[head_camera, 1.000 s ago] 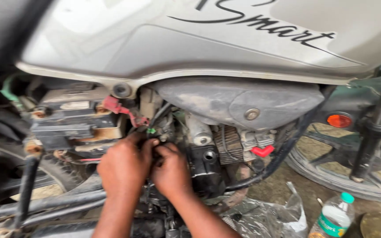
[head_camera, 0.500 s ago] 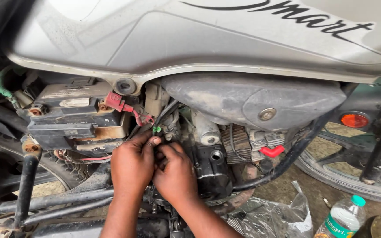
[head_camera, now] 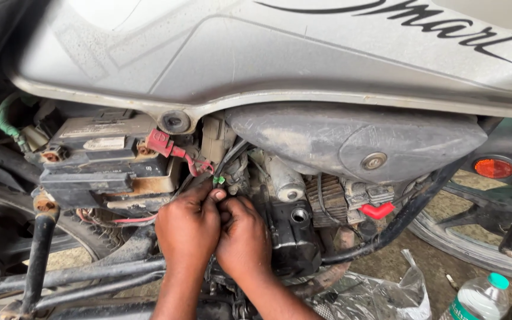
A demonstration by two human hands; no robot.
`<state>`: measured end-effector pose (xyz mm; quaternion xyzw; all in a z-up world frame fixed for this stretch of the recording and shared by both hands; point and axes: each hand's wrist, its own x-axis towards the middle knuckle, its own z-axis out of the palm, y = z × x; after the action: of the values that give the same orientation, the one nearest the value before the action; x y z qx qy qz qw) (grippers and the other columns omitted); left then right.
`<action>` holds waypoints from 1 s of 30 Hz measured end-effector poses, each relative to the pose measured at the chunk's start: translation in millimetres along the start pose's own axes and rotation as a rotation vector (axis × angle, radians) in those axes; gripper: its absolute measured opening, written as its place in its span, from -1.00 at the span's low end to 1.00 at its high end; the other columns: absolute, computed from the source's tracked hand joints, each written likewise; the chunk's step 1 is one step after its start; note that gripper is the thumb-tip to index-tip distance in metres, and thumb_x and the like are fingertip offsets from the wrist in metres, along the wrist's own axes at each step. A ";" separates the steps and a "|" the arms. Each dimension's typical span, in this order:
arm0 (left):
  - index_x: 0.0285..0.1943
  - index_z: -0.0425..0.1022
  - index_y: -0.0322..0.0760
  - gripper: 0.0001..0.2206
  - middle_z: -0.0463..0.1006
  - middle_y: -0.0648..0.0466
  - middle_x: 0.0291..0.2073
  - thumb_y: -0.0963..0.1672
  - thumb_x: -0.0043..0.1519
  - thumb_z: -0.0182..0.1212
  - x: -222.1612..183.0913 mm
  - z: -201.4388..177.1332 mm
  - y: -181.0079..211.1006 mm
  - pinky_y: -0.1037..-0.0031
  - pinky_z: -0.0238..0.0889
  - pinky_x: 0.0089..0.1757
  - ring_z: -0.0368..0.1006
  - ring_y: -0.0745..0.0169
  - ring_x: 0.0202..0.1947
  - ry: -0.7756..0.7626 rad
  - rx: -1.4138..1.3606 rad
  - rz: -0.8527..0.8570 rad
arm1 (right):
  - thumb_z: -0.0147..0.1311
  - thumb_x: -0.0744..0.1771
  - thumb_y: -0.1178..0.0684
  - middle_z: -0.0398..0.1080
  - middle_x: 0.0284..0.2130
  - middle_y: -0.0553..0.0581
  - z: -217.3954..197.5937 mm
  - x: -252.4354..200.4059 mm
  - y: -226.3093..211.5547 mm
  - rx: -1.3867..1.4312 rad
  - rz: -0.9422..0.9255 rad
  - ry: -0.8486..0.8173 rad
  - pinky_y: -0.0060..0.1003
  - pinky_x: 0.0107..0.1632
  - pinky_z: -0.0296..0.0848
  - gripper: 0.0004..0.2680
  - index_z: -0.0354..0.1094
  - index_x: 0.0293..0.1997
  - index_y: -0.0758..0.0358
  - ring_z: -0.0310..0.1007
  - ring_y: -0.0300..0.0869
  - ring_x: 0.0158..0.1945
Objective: The person is repairing the engine area of a motorcycle, specifically working on wiring and components near the battery.
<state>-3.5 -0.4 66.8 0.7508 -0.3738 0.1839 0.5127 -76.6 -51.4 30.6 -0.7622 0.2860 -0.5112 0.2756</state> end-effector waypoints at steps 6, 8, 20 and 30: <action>-0.17 0.73 -0.04 -0.84 0.64 -0.13 -0.43 -0.06 0.11 0.35 0.6 0.5 0.3 0.12 0.38 -0.36 0.58 -0.20 -0.42 -0.001 -0.043 -0.060 | 0.18 0.23 0.11 0.46 -0.40 0.13 4.3 2.2 -0.7 -0.047 0.054 0.007 -0.01 -0.33 0.40 -0.94 0.41 -0.39 0.21 0.50 0.10 -0.32; -0.17 0.73 -0.05 -0.84 0.64 -0.12 -0.43 -0.06 0.11 0.34 0.2 -0.5 -0.7 0.13 0.38 -0.36 0.59 -0.19 -0.42 -0.001 -0.056 -0.063 | 0.19 0.23 0.10 0.46 -0.41 0.13 4.8 2.0 -1.0 -0.054 0.069 0.005 -0.01 -0.35 0.39 -0.93 0.39 -0.41 0.21 0.49 0.09 -0.33; -0.10 0.72 -0.04 -0.79 0.64 -0.14 -0.38 -0.03 0.15 0.32 -2.4 -10.2 -3.1 0.12 0.41 -0.33 0.58 -0.23 -0.38 -0.030 -0.013 0.018 | 0.15 0.22 0.21 0.42 -0.39 0.10 -3.6 0.4 7.9 0.104 0.033 -0.062 -0.22 -0.36 0.44 -0.90 0.45 -0.24 0.25 0.51 -0.08 -0.42; 0.12 0.65 0.08 -0.72 0.66 -0.07 -0.19 -0.07 0.22 0.26 -32.1 -19.7 -31.9 0.08 0.42 -0.24 0.57 -0.22 -0.22 -0.094 0.022 0.106 | 0.19 0.26 0.23 0.41 -0.30 0.10 -23.0 -14.2 20.6 0.168 -0.143 -0.264 -0.37 -0.25 0.51 -0.70 0.41 0.13 0.28 0.51 -0.23 -0.36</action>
<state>1.6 35.6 33.4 0.7433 -0.4348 0.1793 0.4757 -105.8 -58.2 14.6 -0.8155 0.1488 -0.4469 0.3364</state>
